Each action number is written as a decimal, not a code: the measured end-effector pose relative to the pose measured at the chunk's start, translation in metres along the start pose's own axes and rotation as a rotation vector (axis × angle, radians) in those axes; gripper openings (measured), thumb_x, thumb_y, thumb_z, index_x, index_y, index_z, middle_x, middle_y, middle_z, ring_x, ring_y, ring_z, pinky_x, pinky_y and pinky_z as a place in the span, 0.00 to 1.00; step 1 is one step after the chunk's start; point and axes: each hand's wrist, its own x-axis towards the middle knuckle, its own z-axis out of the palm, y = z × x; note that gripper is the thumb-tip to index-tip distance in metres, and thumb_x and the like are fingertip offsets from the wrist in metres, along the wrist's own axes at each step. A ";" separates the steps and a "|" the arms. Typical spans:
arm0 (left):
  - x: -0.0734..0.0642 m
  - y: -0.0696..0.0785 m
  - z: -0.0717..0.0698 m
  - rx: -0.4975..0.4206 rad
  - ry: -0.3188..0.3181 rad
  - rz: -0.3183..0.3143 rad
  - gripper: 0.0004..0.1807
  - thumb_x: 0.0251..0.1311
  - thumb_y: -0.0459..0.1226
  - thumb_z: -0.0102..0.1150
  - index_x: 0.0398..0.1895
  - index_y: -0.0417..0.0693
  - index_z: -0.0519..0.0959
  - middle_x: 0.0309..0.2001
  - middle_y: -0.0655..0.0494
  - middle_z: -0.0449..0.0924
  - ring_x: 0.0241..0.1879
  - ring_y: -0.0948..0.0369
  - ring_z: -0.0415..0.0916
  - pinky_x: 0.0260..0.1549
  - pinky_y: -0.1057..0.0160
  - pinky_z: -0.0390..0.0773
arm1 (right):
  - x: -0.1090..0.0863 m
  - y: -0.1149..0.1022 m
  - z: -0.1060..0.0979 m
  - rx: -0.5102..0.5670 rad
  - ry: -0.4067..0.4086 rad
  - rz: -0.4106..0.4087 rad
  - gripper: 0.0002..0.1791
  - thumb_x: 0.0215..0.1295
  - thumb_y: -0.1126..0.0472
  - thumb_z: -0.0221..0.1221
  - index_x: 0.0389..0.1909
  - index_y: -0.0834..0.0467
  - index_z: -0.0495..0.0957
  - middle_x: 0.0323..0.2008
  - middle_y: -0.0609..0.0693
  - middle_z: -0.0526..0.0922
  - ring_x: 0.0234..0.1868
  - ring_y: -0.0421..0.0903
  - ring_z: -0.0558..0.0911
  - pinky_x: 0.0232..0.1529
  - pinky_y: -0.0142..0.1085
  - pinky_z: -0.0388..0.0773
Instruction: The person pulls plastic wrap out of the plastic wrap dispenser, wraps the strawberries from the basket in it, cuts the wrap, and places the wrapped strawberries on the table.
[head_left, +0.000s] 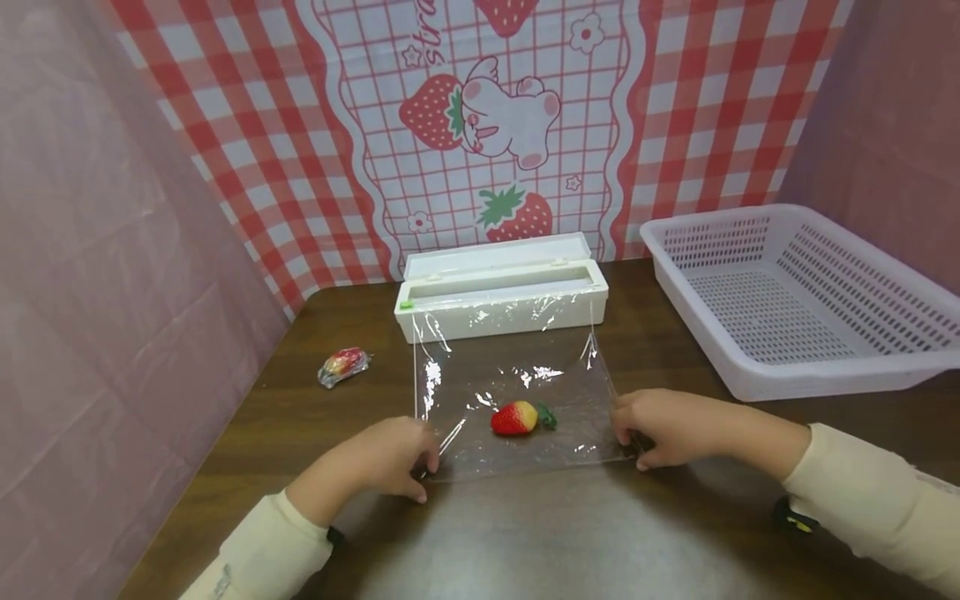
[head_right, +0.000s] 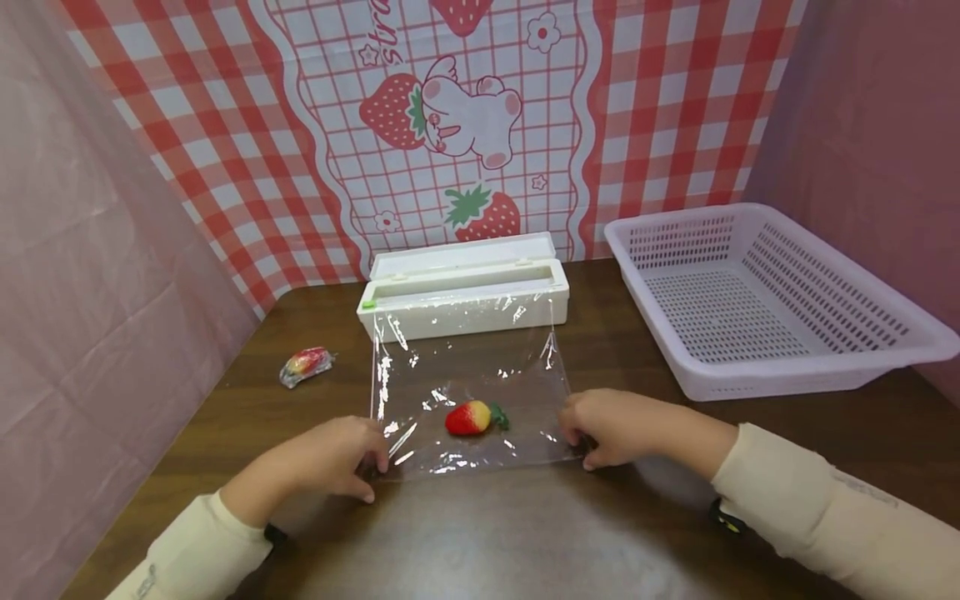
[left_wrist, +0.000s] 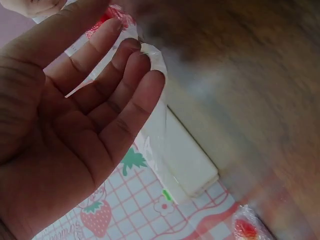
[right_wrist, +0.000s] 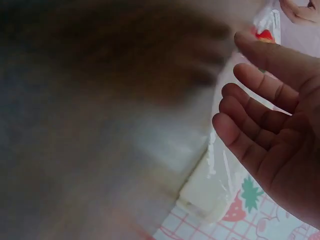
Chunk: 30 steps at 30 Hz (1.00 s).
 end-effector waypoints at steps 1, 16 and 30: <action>-0.001 -0.001 0.001 -0.010 -0.004 0.005 0.13 0.39 0.37 0.79 0.25 0.49 0.80 0.23 0.64 0.72 0.25 0.69 0.66 0.27 0.69 0.72 | 0.000 0.001 0.002 -0.010 0.008 -0.018 0.15 0.45 0.64 0.74 0.26 0.51 0.75 0.29 0.37 0.70 0.30 0.34 0.70 0.31 0.31 0.74; -0.002 -0.004 0.006 -0.063 0.040 0.066 0.08 0.46 0.24 0.63 0.25 0.46 0.82 0.20 0.65 0.75 0.21 0.72 0.68 0.23 0.73 0.73 | -0.003 0.010 0.002 -0.008 0.183 -0.077 0.11 0.53 0.71 0.66 0.25 0.52 0.78 0.26 0.35 0.73 0.29 0.32 0.71 0.29 0.30 0.74; -0.005 -0.007 0.003 -0.093 0.055 0.042 0.09 0.47 0.22 0.62 0.27 0.45 0.82 0.21 0.64 0.76 0.22 0.72 0.69 0.25 0.73 0.74 | -0.005 0.019 -0.010 0.046 0.320 -0.015 0.08 0.57 0.71 0.64 0.30 0.54 0.79 0.29 0.35 0.76 0.30 0.31 0.73 0.30 0.32 0.76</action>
